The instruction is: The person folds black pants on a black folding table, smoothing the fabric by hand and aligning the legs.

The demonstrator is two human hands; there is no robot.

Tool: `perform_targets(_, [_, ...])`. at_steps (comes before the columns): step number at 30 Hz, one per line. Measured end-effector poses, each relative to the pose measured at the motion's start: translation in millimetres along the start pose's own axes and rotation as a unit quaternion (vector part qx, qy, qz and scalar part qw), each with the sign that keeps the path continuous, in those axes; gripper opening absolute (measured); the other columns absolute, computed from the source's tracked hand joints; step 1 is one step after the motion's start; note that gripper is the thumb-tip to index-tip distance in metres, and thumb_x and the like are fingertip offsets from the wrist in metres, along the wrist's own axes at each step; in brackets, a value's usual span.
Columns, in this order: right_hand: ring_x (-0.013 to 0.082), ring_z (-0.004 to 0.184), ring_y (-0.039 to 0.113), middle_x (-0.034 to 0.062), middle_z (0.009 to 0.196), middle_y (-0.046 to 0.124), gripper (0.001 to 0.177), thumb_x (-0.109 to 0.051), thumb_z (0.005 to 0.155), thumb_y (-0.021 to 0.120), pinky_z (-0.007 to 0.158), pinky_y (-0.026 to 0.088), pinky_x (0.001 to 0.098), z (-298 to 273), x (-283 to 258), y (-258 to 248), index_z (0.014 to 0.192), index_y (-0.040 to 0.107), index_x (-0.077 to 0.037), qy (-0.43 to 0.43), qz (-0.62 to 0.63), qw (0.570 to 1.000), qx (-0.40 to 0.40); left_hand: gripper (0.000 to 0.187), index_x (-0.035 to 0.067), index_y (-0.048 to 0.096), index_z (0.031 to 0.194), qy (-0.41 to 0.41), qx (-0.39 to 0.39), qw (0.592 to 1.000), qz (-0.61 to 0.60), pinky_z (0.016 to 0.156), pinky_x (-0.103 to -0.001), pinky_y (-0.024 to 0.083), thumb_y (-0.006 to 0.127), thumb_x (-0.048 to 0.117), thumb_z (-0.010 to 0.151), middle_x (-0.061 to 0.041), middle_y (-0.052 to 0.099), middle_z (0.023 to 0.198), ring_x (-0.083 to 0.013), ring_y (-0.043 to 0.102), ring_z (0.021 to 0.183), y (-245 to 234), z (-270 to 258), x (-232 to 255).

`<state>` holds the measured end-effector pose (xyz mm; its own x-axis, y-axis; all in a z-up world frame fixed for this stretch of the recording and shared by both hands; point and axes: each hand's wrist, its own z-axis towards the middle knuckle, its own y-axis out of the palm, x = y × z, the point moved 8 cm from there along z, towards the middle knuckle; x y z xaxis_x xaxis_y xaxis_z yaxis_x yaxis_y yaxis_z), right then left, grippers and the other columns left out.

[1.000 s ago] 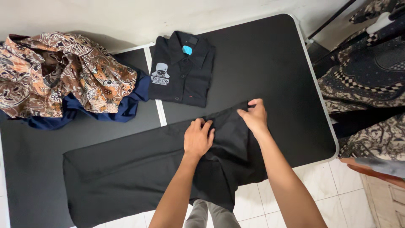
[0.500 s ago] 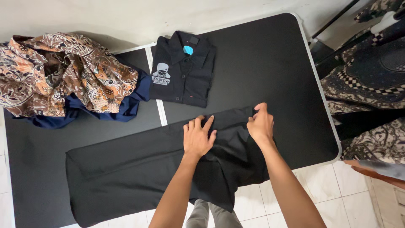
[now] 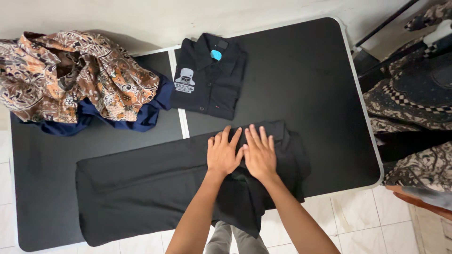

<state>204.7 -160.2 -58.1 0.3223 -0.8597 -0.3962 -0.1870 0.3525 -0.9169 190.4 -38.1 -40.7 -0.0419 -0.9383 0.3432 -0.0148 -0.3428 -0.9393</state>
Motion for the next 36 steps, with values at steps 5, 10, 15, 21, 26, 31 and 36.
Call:
perform_targets(5, [0.0348,0.151,0.030,0.0114,0.164,0.034,0.060,-0.037,0.098,0.053,0.119,0.026,0.0565,-1.5,17.7,-13.8,0.154,0.044,-0.016,0.018,-0.076,0.997,0.010,0.068,0.014,0.048,0.152,-0.044,0.025,0.998,0.028,0.115,-0.057,0.029,0.057,0.046,0.093,-0.017,0.038,0.161,-0.0329,0.039,0.145,-4.4,-23.3,-11.5])
perform_targets(10, [0.0356,0.151,0.032,0.0147,0.164,0.036,0.060,-0.035,0.099,0.051,0.119,0.027,0.0563,1.0,36.9,-21.7,0.155,0.045,-0.015,0.012,-0.098,0.995,0.032,0.075,0.019,0.043,0.153,-0.123,-0.013,0.990,0.069,0.117,-0.066,0.019,0.058,0.055,0.089,-0.016,0.032,0.163,-0.0361,0.028,0.150,-25.9,-66.7,-52.7])
perform_targets(15, [0.0357,0.152,0.032,0.0157,0.164,0.036,0.060,-0.035,0.100,0.051,0.119,0.027,0.0561,9.1,60.8,-27.0,0.155,0.045,-0.013,0.008,-0.121,0.992,0.028,0.076,0.025,0.042,0.155,-0.183,-0.009,0.979,0.091,0.117,-0.068,0.017,0.056,0.059,0.089,-0.015,0.031,0.163,-0.0387,0.027,0.150,-44.2,-93.3,-102.6])
perform_targets(21, [0.0363,0.153,0.031,0.0160,0.166,0.036,0.059,-0.033,0.102,0.049,0.121,0.026,0.0558,15.0,78.5,-29.7,0.156,0.045,-0.011,0.016,-0.119,0.992,0.038,0.075,0.023,0.042,0.155,-0.161,0.008,0.983,0.090,0.117,-0.068,0.018,0.054,0.060,0.091,-0.016,0.031,0.165,-0.0390,0.027,0.151,-45.2,-80.7,-114.8])
perform_targets(26, [0.0368,0.153,0.031,0.0165,0.165,0.035,0.059,-0.033,0.102,0.048,0.122,0.025,0.0560,28.4,88.0,-30.2,0.156,0.046,-0.010,0.017,-0.124,0.991,0.042,0.074,0.023,0.043,0.155,-0.154,0.020,0.985,0.080,0.117,-0.068,0.017,0.053,0.059,0.091,-0.016,0.031,0.164,-0.0392,0.027,0.151,-46.5,-65.8,-112.7])
perform_targets(31, [0.0411,0.151,0.031,0.0212,0.164,0.036,0.059,-0.024,0.097,0.055,0.119,0.026,0.0625,39.3,66.6,-46.8,0.152,0.048,-0.007,0.031,-0.119,0.992,0.022,0.074,0.019,0.045,0.154,-0.153,0.032,0.985,0.079,0.116,-0.069,0.017,0.054,0.058,0.091,-0.018,0.033,0.163,-0.0395,0.028,0.150,-47.9,-61.3,-108.8])
perform_targets(36, [0.0431,0.149,0.031,0.0204,0.159,0.037,0.061,-0.017,0.088,0.064,0.115,0.029,0.0655,31.6,-27.8,-23.5,0.147,0.050,-0.008,-0.034,-0.097,0.993,-0.061,0.070,0.011,0.046,0.153,-0.141,0.040,0.987,0.069,0.118,-0.068,0.018,0.054,0.050,0.095,-0.018,0.036,0.163,-0.0374,0.029,0.151,-30.5,-43.4,-75.5])
